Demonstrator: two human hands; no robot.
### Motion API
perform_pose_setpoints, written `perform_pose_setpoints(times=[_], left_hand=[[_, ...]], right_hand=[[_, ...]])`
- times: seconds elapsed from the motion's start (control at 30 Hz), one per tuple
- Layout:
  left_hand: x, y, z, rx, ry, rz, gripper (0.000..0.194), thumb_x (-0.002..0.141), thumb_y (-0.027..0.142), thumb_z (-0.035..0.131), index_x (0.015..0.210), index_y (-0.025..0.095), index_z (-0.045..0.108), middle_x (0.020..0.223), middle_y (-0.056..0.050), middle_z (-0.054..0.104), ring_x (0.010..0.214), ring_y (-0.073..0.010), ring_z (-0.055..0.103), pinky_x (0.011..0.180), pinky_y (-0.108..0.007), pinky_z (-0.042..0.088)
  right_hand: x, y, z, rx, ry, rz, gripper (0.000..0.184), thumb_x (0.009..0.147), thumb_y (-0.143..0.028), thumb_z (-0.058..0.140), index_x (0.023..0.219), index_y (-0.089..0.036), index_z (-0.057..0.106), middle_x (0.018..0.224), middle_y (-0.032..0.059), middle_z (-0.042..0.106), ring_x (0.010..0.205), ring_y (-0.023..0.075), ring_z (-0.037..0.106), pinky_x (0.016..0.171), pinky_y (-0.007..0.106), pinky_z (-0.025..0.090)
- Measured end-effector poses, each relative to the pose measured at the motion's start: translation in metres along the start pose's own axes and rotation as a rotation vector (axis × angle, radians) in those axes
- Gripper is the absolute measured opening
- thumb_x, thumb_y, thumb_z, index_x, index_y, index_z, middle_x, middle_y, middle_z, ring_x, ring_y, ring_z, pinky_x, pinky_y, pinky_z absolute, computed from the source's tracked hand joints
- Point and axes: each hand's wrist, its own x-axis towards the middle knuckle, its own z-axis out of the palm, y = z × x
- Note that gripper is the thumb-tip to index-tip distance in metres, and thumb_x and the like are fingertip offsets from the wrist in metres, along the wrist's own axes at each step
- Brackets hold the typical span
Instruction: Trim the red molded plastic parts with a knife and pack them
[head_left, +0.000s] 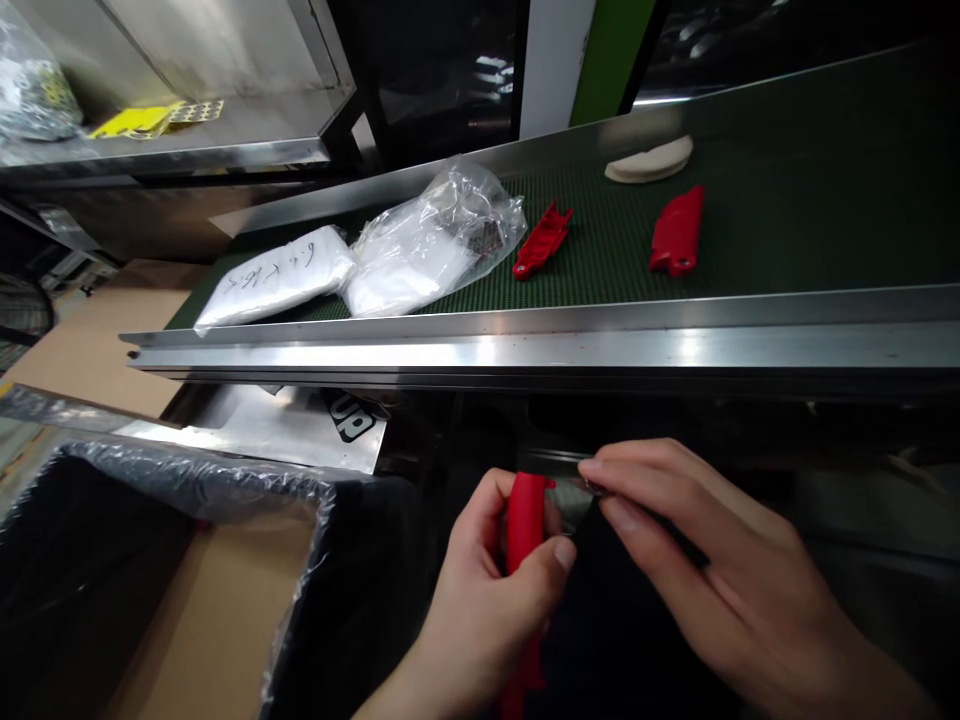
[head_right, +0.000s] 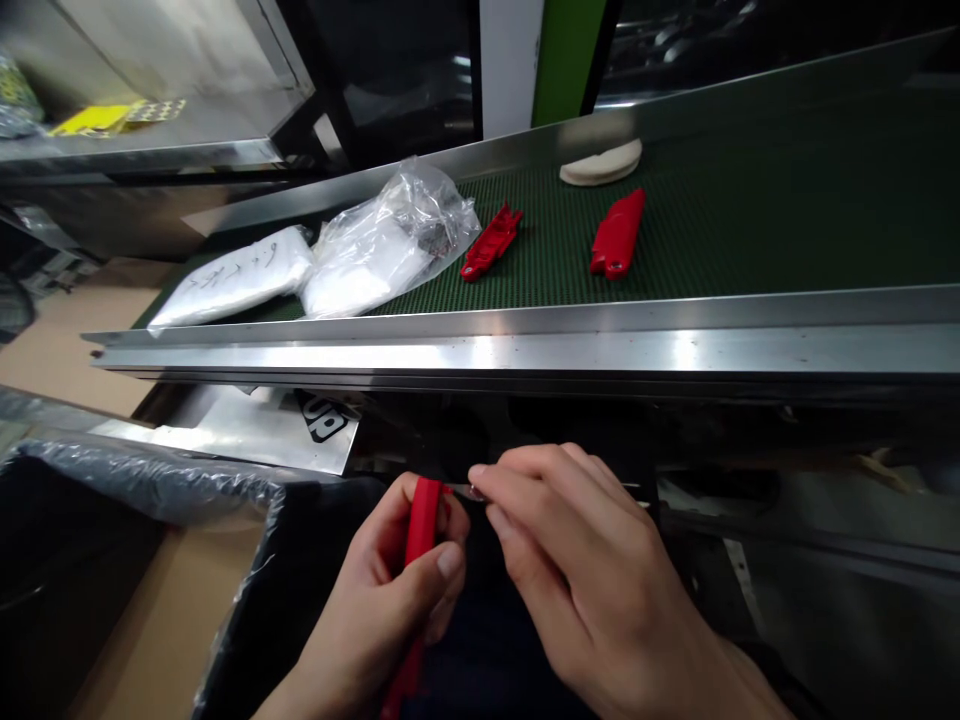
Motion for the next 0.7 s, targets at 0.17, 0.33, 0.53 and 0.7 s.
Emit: perform_pose_setpoints(times=[0.17, 0.33, 0.53, 0.7], left_hand=[[-0.003, 0.002, 0.002, -0.036, 0.014, -0.004, 0.025, 0.086, 0.035, 0.068, 0.089, 0.019, 0.049, 0.063, 0.007, 0.043, 0.046, -0.0031, 0.035, 0.043, -0.015, 0.033], [-0.005, 0.001, 0.002, -0.057, 0.012, -0.008, 0.025, 0.086, 0.035, 0.067, 0.090, 0.020, 0.048, 0.063, 0.007, 0.044, 0.047, -0.0039, 0.037, 0.043, -0.016, 0.034], [-0.006, 0.001, 0.004, -0.041, 0.009, -0.024, 0.026, 0.085, 0.036, 0.068, 0.087, 0.019, 0.048, 0.066, 0.006, 0.046, 0.047, -0.0034, 0.038, 0.043, -0.015, 0.034], [-0.011, -0.003, 0.002, -0.174, -0.051, -0.095, 0.035, 0.078, 0.042, 0.075, 0.087, 0.019, 0.050, 0.062, 0.007, 0.045, 0.045, -0.0022, 0.034, 0.041, -0.013, 0.028]], right_hand=[[-0.002, 0.000, 0.001, -0.204, 0.017, -0.197, 0.039, 0.090, 0.002, 0.051, 0.126, -0.011, 0.058, 0.114, 0.0116, 0.059, 0.104, 0.0219, 0.055, 0.083, 0.041, 0.044], [-0.004, 0.000, 0.004, -0.239, -0.001, -0.221, 0.040, 0.090, 0.000, 0.052, 0.128, -0.010, 0.057, 0.115, 0.0131, 0.060, 0.103, 0.0237, 0.056, 0.082, 0.042, 0.044], [-0.005, 0.006, 0.006, -0.236, 0.057, -0.209, 0.042, 0.089, 0.001, 0.054, 0.127, -0.014, 0.059, 0.113, 0.0102, 0.063, 0.102, 0.0226, 0.058, 0.083, 0.040, 0.045], [-0.019, 0.010, -0.016, -0.176, 0.242, 0.088, 0.035, 0.093, -0.007, 0.053, 0.124, -0.022, 0.061, 0.117, 0.0050, 0.062, 0.105, 0.0165, 0.060, 0.090, 0.032, 0.048]])
